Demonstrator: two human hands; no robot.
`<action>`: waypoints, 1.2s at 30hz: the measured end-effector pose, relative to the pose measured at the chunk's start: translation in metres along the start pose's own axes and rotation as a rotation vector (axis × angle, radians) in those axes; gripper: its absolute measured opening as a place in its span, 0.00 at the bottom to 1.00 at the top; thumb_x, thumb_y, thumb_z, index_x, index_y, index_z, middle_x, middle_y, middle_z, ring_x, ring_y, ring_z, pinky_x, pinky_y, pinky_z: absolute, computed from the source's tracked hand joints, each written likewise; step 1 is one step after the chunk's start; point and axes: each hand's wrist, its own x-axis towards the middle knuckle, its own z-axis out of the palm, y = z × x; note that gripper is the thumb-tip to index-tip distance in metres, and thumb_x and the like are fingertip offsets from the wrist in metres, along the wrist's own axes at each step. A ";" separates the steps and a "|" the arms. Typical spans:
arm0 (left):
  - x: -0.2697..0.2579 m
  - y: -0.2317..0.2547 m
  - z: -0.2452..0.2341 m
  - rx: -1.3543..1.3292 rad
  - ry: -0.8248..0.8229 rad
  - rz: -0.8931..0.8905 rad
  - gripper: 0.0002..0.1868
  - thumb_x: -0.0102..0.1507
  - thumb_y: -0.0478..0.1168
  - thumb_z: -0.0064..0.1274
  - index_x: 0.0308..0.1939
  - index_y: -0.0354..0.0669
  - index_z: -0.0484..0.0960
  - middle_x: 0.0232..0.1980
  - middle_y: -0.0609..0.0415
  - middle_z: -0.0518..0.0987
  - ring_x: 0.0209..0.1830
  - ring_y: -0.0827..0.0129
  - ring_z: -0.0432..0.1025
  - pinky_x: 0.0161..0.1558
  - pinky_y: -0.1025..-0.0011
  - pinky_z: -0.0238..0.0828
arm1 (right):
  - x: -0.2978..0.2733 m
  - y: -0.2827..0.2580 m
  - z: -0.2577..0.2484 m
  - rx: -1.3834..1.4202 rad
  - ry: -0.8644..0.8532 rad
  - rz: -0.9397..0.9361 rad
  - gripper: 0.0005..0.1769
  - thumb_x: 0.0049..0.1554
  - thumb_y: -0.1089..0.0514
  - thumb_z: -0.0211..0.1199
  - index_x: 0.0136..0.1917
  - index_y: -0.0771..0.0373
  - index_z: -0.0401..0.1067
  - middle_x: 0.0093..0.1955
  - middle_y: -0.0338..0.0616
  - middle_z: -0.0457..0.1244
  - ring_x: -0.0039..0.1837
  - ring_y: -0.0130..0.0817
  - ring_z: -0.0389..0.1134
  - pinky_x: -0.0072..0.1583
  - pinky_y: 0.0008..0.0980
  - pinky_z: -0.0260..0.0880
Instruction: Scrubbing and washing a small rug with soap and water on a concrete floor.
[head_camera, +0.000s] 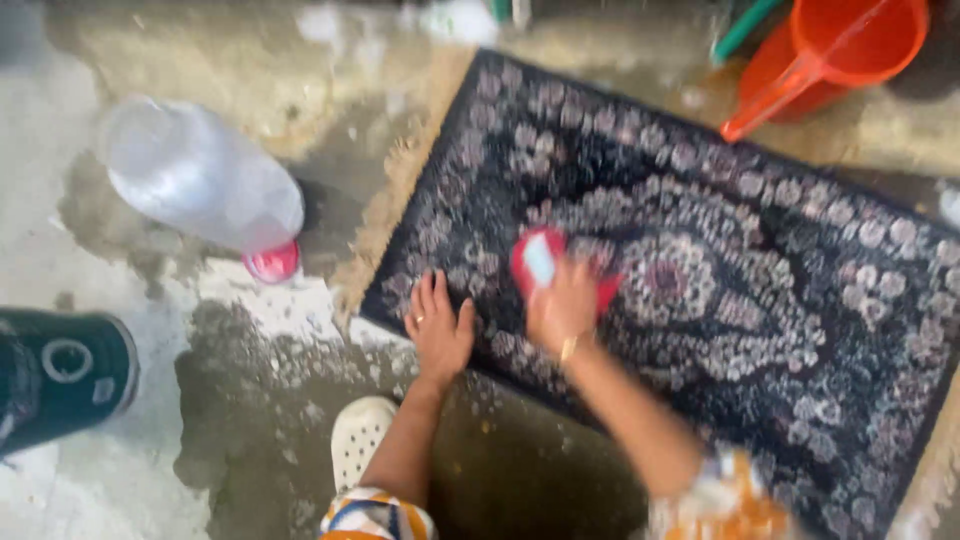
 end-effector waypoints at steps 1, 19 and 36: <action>0.012 -0.006 -0.004 0.101 -0.077 -0.041 0.40 0.66 0.60 0.47 0.77 0.46 0.57 0.82 0.45 0.53 0.82 0.43 0.45 0.75 0.41 0.39 | -0.017 -0.014 -0.005 0.022 -0.024 -0.102 0.14 0.50 0.55 0.61 0.43 0.68 0.77 0.59 0.56 0.62 0.60 0.53 0.58 0.58 0.52 0.62; 0.073 -0.074 -0.094 0.188 -0.281 0.510 0.41 0.55 0.39 0.54 0.72 0.31 0.62 0.76 0.38 0.61 0.75 0.44 0.57 0.69 0.54 0.54 | 0.181 -0.005 -0.020 0.077 -0.093 -0.201 0.25 0.57 0.43 0.66 0.68 0.44 0.74 0.58 0.61 0.65 0.64 0.64 0.60 0.60 0.57 0.63; 0.111 -0.102 -0.124 -0.538 -0.386 -0.298 0.24 0.70 0.51 0.41 0.59 0.40 0.81 0.54 0.44 0.85 0.55 0.55 0.79 0.58 0.64 0.72 | 0.094 -0.118 0.075 0.214 -0.006 -0.262 0.18 0.50 0.59 0.64 0.52 0.44 0.82 0.52 0.38 0.69 0.62 0.45 0.64 0.58 0.50 0.55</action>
